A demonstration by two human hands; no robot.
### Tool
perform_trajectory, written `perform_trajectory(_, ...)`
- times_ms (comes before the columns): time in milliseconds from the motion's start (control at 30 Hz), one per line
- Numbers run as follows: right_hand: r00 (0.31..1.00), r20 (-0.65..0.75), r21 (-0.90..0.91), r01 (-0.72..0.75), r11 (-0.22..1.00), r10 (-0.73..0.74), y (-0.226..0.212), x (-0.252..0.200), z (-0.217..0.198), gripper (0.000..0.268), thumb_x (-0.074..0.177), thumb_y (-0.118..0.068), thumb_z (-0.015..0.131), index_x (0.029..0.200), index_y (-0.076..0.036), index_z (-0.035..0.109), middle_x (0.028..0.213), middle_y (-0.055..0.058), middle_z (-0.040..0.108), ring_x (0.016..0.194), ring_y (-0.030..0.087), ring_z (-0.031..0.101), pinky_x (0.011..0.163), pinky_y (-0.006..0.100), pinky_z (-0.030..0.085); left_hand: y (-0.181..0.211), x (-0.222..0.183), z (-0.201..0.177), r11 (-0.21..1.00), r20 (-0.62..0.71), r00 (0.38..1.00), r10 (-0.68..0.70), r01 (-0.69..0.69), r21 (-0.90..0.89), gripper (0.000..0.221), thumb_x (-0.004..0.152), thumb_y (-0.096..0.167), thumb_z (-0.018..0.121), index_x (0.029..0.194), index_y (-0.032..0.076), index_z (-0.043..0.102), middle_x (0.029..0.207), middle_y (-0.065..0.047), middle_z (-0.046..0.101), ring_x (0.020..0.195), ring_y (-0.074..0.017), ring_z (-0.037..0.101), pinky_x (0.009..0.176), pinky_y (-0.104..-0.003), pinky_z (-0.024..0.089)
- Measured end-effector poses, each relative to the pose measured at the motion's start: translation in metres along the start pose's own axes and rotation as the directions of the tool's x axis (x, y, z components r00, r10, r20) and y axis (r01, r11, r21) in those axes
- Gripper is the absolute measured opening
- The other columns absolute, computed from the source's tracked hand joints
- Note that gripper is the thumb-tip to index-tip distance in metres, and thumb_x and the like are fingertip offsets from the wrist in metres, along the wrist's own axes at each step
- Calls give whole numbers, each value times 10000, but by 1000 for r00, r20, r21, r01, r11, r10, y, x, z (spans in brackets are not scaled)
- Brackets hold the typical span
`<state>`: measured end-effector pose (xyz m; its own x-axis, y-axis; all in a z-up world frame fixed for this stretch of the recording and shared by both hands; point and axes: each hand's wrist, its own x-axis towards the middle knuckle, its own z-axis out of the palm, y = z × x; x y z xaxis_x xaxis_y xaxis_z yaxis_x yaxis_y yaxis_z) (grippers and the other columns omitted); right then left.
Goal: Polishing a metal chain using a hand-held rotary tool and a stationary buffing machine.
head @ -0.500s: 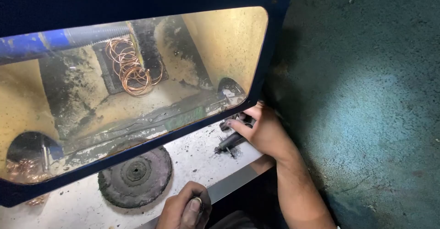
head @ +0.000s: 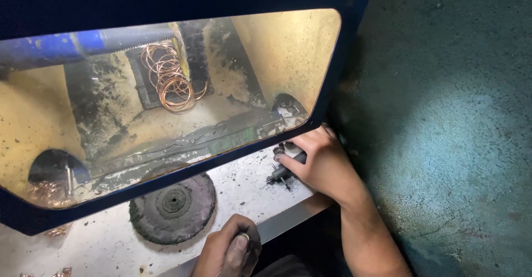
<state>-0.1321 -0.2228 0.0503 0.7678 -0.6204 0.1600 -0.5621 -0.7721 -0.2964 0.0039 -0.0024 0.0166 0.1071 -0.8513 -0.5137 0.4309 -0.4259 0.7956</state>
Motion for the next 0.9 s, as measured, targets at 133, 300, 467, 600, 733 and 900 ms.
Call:
perform_trajectory(133,1000,0,27,-6,1000,6,-1,0,1,210,824,-297,805,979,-155,811,945,10,807,885,227,698,913,393,416,0,-1,1,1000,3,1000,22,-22,3,536,865,543,549,860,23,682,596,-121,651,441,-189,529,459,-321,402)
perform_trajectory(300,936,228,735,-345,583,266,-11,-24,-11,217,909,-174,722,1071,-32,752,981,80,798,899,164,759,809,255,602,13,-6,-9,965,130,973,192,-211,158,644,779,728,556,952,113,640,711,-3,649,592,-94,542,547,-272,418)
perform_trajectory(467,849,524,814,-524,249,72,-46,-39,-10,322,878,-177,720,1162,-32,675,973,118,728,826,187,700,752,319,598,24,-17,-10,937,119,988,100,-133,323,381,857,540,624,1026,198,609,796,35,590,624,-86,475,605,-261,395)
perform_trajectory(600,871,480,876,-470,108,-106,-55,-37,-10,367,899,-227,698,1183,-52,547,860,129,639,773,183,585,685,307,488,28,-22,-8,902,94,994,59,-93,422,311,906,486,571,1065,220,599,782,44,528,568,-91,412,578,-282,368)
perform_trajectory(733,875,471,880,-459,124,-109,-65,-31,-11,350,914,-215,705,1187,-77,536,886,100,662,758,166,606,662,293,500,30,-22,-7,922,129,985,118,-157,355,299,909,443,589,1055,183,611,752,45,561,593,-83,440,560,-277,371)
perform_trajectory(900,864,494,864,-476,163,-99,-62,-31,-6,369,911,-254,685,1208,-93,535,902,94,655,796,156,581,684,307,476,21,-18,-7,914,137,970,201,-236,329,206,940,338,608,1037,157,591,751,32,573,636,-101,484,609,-287,407)
